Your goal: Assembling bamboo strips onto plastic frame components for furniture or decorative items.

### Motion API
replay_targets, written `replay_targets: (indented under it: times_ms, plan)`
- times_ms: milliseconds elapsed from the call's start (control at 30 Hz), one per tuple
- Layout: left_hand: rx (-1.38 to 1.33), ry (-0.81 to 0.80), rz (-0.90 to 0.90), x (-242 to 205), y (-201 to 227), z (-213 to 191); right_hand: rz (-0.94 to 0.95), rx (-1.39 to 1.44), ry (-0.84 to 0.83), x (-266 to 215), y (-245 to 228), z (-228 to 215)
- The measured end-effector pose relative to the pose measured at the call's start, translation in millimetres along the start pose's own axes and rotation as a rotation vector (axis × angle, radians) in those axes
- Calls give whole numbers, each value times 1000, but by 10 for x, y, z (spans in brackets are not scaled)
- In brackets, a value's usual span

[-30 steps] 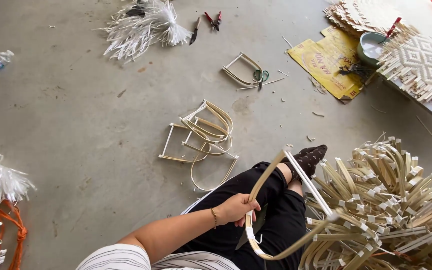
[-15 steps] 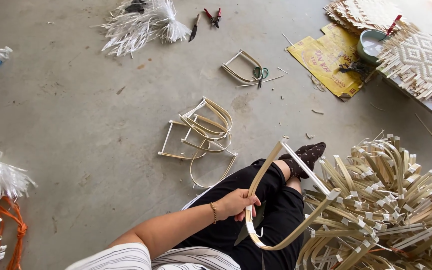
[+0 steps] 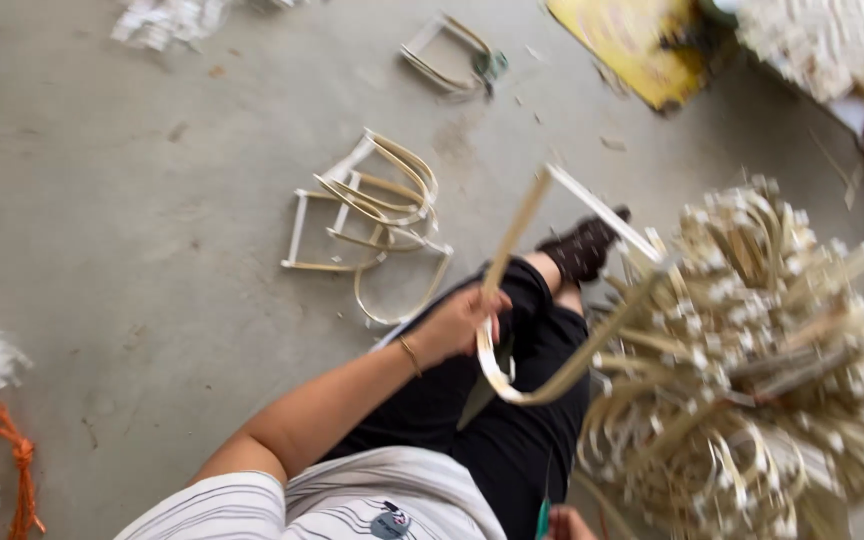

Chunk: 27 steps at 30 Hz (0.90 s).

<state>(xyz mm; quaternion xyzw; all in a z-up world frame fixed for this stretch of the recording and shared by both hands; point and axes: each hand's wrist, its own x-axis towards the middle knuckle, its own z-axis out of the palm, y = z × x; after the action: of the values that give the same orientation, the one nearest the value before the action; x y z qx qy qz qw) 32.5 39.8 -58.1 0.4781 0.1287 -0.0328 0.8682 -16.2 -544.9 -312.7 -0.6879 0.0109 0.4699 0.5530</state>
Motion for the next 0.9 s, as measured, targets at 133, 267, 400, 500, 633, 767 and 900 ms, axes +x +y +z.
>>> replay_targets:
  times_ms: [133, 267, 400, 500, 633, 767, 900]
  plan:
    - [-16, -92, 76, 2, 361, -19, 169, 124, 118, -619, -1925, 1088]
    - [110, -177, 192, -89, 647, -13, -27, 202, 107, -783, -2715, 1618]
    - [210, -254, 244, -141, 724, 63, -395, -536, 174, -799, -3617, 2173]
    - [263, -258, 225, -111, 670, 91, -655, -849, 264, -770, -4150, 2442]
    - [282, -251, 215, -81, 657, 108, -755, -966, 270, -747, -4436, 2542]
    - [228, -295, 210, -59, 622, 166, -837, -1094, 405, -686, -4442, 2567]
    - [175, -318, 201, -66, 581, 178, -904, -1136, 490, -659, -4383, 2532]
